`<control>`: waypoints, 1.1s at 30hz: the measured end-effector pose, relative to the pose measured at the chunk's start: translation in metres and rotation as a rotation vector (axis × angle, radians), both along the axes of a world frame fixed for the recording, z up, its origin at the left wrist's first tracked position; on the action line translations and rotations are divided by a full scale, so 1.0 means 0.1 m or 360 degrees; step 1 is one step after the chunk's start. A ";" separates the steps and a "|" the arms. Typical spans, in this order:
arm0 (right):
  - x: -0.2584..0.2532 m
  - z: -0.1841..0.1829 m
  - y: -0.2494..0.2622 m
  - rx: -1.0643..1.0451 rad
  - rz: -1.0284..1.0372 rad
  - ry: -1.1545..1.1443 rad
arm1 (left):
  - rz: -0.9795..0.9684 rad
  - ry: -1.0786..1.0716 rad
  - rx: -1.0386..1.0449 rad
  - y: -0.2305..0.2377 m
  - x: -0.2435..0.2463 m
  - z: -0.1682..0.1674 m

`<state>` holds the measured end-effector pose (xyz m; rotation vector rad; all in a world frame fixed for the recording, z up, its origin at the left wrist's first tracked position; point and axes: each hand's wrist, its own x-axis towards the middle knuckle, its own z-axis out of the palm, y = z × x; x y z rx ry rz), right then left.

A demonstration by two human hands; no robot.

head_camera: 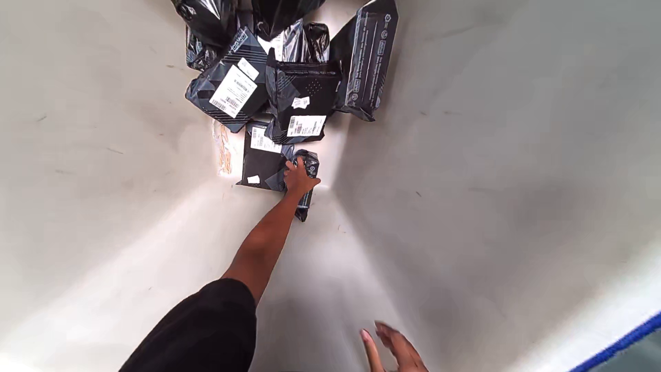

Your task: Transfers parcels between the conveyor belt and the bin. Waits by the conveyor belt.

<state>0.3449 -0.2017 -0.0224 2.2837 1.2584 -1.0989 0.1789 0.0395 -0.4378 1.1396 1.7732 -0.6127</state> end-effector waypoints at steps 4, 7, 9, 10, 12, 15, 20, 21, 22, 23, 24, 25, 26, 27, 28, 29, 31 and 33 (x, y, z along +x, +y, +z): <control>-0.55 -1.08 0.81 -0.0103 0.0004 0.0018 | 0.0115 -0.0275 -0.0052 -0.01 -0.18 1.21; -0.90 -1.61 1.34 0.0224 0.0184 -0.0116 | 0.0290 -0.0582 -0.0115 0.13 -0.29 1.79; -0.99 -1.72 1.52 0.0506 0.0203 -0.0272 | 0.0354 -0.0844 -0.0068 0.32 -0.37 1.87; -0.99 -1.74 1.59 0.0554 0.0174 -0.0313 | 0.0358 -0.1006 -0.0041 0.42 -0.38 1.85; -0.89 -1.85 1.72 0.0504 0.0025 -0.0360 | 0.0260 -0.1248 0.0030 0.58 -0.26 1.79; -0.63 -2.26 1.72 0.0426 -0.0391 -0.0399 | -0.0121 -0.1409 -0.0002 0.70 0.18 1.76; -0.37 -2.28 1.73 0.0370 -0.0663 -0.0269 | -0.0602 -0.1290 0.0454 1.84 0.47 1.08; -0.35 -2.14 1.65 0.0350 -0.0572 -0.0236 | -0.0751 -0.1029 0.0661 2.20 0.38 0.79; -0.33 -1.98 1.55 0.0344 -0.0482 -0.0190 | -0.0873 -0.0783 0.0742 2.55 0.27 0.54; -0.34 -1.81 1.43 0.0332 -0.0400 -0.0139 | -0.0953 -0.0573 0.0725 2.85 0.12 0.31; -0.35 -1.63 1.30 0.0329 -0.0340 -0.0083 | -0.0968 -0.0405 0.0649 3.05 -0.05 0.10; -0.37 -1.48 1.19 0.0350 -0.0314 -0.0030 | -0.0948 -0.0285 0.0578 3.21 -0.18 -0.08; -0.39 -1.33 1.08 0.0364 -0.0325 0.0010 | -0.0925 -0.0211 0.0509 3.29 -0.25 -0.21; -0.44 -1.13 0.95 0.0373 -0.0365 0.0046 | -0.0912 -0.0177 0.0408 3.26 -0.27 -0.27; -0.47 -0.95 0.86 0.0404 -0.0420 0.0084 | -0.0899 -0.0172 0.0314 3.22 -0.26 -0.24; -0.51 -0.79 0.81 0.0447 -0.0499 0.0134 | -0.0915 -0.0171 0.0241 3.17 -0.23 -0.15; -0.55 -0.53 0.77 0.0580 -0.0775 0.0344 | -0.0883 -0.0187 0.0218 3.00 -0.21 0.03; -0.50 -0.35 0.79 0.0745 -0.1082 0.0546 | -0.0852 -0.0200 0.0368 2.78 -0.18 0.23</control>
